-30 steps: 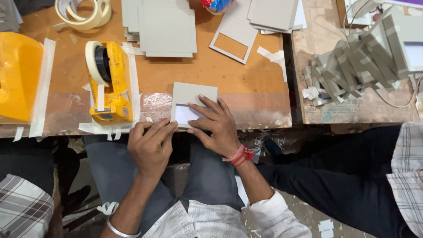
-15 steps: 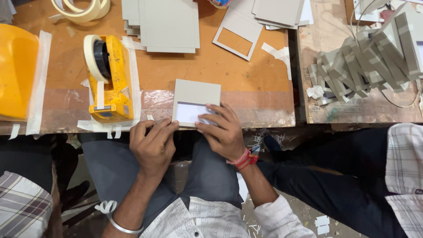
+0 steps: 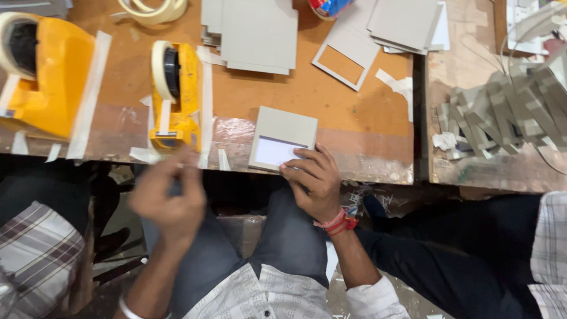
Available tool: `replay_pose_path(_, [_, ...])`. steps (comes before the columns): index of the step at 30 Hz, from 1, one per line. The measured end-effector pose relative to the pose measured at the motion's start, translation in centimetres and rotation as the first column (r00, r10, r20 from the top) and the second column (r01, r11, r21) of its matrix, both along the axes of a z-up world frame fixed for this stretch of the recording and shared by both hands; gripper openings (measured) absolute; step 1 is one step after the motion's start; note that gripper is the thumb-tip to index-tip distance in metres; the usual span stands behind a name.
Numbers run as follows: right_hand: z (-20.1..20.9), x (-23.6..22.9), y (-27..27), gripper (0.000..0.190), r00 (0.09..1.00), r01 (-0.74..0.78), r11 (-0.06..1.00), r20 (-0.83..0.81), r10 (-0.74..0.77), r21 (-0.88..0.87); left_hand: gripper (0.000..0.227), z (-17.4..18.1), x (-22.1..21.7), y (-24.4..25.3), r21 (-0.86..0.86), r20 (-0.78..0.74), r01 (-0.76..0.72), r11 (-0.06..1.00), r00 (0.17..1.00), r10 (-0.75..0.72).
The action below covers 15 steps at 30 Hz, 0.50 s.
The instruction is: The person assembles small photo frames by hand, applying adhesive tape to the edges of frame pieces and pressing them together. They handle multiple frame components and tape, working on the floor in a cluttered workspace.
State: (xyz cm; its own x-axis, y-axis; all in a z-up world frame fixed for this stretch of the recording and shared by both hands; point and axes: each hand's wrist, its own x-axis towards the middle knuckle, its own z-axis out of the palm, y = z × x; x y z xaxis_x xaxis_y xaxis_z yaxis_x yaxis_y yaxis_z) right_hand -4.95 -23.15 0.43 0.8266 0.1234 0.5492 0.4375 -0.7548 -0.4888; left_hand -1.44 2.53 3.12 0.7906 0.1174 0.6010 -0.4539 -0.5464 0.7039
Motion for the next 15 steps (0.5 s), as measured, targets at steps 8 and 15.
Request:
replay_pose_path(8, [-0.1, 0.2, 0.2, 0.018, 1.0, 0.011, 1.0, 0.022, -0.012, 0.014, 0.017, 1.1, 5.9, 4.7, -0.53, -0.503, -0.06, 0.846, 0.825, -0.257])
replay_pose_path(15, [-0.2, 0.1, 0.2, 0.019, 1.0, 0.008, 0.999, 0.019, -0.009, 0.035, 0.012, 0.9, 4.6, 4.3, -0.604, -0.432, -0.052, 0.795, 0.86, -0.272])
